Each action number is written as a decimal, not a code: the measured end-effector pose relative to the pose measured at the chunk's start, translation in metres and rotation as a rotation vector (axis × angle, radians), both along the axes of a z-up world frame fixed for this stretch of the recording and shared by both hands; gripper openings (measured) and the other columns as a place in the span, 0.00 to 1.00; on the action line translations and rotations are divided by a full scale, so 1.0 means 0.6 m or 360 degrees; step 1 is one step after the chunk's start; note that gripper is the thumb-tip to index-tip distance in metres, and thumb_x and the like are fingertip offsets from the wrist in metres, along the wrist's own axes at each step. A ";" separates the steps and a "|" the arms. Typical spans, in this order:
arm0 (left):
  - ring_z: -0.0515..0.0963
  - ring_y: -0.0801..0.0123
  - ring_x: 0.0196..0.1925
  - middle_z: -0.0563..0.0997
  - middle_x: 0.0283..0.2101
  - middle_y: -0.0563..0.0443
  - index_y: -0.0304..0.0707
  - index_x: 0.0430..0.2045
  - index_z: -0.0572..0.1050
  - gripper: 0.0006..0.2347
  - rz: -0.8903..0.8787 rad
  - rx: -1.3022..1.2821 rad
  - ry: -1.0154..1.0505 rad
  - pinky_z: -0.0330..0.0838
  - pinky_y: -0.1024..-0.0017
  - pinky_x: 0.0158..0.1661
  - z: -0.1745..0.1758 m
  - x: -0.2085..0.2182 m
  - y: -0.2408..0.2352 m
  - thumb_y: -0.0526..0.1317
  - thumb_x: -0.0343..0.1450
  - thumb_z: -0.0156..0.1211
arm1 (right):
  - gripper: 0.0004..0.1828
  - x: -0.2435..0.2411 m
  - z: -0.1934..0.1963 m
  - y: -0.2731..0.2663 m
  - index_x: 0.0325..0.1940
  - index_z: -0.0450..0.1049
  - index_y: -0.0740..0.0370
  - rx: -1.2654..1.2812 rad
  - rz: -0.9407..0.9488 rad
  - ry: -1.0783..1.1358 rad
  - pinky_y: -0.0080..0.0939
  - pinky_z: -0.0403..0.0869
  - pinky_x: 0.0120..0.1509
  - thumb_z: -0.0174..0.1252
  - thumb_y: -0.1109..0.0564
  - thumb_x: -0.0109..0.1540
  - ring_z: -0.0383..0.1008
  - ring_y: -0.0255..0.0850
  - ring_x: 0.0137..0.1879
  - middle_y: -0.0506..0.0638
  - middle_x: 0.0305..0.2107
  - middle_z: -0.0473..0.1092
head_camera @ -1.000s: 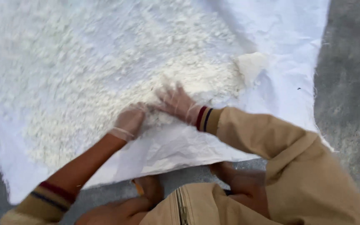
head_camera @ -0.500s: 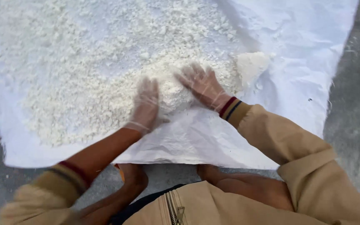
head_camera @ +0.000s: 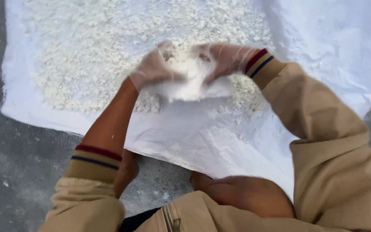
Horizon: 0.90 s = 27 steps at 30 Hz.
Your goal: Breaking down large chunks of white dough into smaller crumbles by hand on a white sheet.
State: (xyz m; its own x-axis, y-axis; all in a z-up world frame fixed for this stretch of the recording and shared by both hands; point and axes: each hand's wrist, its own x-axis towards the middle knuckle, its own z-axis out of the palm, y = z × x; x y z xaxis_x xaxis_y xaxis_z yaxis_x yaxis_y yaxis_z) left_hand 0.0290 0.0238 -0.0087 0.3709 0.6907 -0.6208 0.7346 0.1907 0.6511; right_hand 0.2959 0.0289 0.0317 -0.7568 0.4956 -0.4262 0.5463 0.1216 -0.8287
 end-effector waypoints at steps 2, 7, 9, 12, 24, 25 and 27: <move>0.85 0.69 0.34 0.83 0.46 0.43 0.29 0.60 0.70 0.32 0.0621 -0.0123 0.0030 0.83 0.79 0.30 -0.005 -0.009 0.030 0.48 0.63 0.71 | 0.63 0.002 0.056 0.020 0.76 0.52 0.60 -0.0030 -0.0160 -0.0509 0.63 0.52 0.77 0.74 0.39 0.45 0.56 0.59 0.73 0.65 0.67 0.59; 0.83 0.66 0.37 0.83 0.46 0.36 0.23 0.62 0.65 0.46 0.0578 -0.0217 -0.0061 0.79 0.78 0.34 -0.034 -0.051 0.016 0.61 0.56 0.74 | 0.77 -0.021 0.014 -0.080 0.78 0.43 0.54 0.0742 0.0114 -0.0606 0.69 0.57 0.71 0.78 0.30 0.36 0.51 0.64 0.72 0.63 0.70 0.52; 0.84 0.55 0.50 0.80 0.53 0.32 0.21 0.59 0.68 0.45 0.0451 -0.0141 -0.0055 0.82 0.71 0.47 -0.030 -0.038 -0.002 0.61 0.56 0.74 | 0.86 -0.028 -0.045 -0.152 0.80 0.37 0.38 0.0948 0.0164 -0.0834 0.82 0.52 0.69 0.78 0.21 0.29 0.42 0.67 0.76 0.58 0.75 0.44; 0.81 0.59 0.54 0.75 0.60 0.34 0.29 0.65 0.63 0.41 0.0544 -0.0235 -0.0229 0.78 0.73 0.49 0.033 -0.028 -0.011 0.53 0.60 0.72 | 0.51 -0.033 -0.085 -0.180 0.79 0.44 0.34 0.1343 0.0208 -0.0634 0.64 0.73 0.56 0.62 0.55 0.57 0.64 0.61 0.67 0.62 0.67 0.56; 0.70 0.45 0.69 0.68 0.68 0.34 0.38 0.63 0.66 0.34 0.0190 -0.0391 -0.0847 0.66 0.50 0.65 0.073 -0.047 0.027 0.58 0.65 0.64 | 0.41 0.020 0.005 -0.061 0.70 0.64 0.59 0.0171 -0.0605 -0.0129 0.53 0.66 0.70 0.68 0.48 0.54 0.68 0.55 0.64 0.60 0.66 0.64; 0.72 0.49 0.67 0.70 0.67 0.39 0.38 0.63 0.67 0.32 0.0272 -0.0512 -0.0815 0.70 0.53 0.63 0.072 -0.053 0.032 0.56 0.66 0.61 | 0.35 0.023 0.009 -0.057 0.65 0.70 0.62 0.0243 -0.0797 -0.0321 0.49 0.73 0.57 0.68 0.47 0.56 0.74 0.52 0.51 0.60 0.54 0.71; 0.74 0.54 0.65 0.72 0.66 0.44 0.38 0.63 0.67 0.30 0.0330 -0.0633 -0.0784 0.74 0.56 0.60 0.058 -0.060 0.037 0.53 0.68 0.58 | 0.30 0.031 -0.010 -0.056 0.59 0.76 0.65 0.0319 -0.1010 -0.0521 0.44 0.80 0.44 0.68 0.45 0.58 0.79 0.49 0.38 0.60 0.42 0.78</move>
State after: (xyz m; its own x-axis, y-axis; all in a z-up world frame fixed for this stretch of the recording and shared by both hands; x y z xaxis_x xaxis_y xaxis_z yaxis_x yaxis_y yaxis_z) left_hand -0.0068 0.0459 0.0263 0.5605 0.5315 -0.6351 0.2917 0.5911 0.7520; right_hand 0.3147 -0.0048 0.0257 -0.1487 0.8874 -0.4365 0.7771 -0.1681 -0.6065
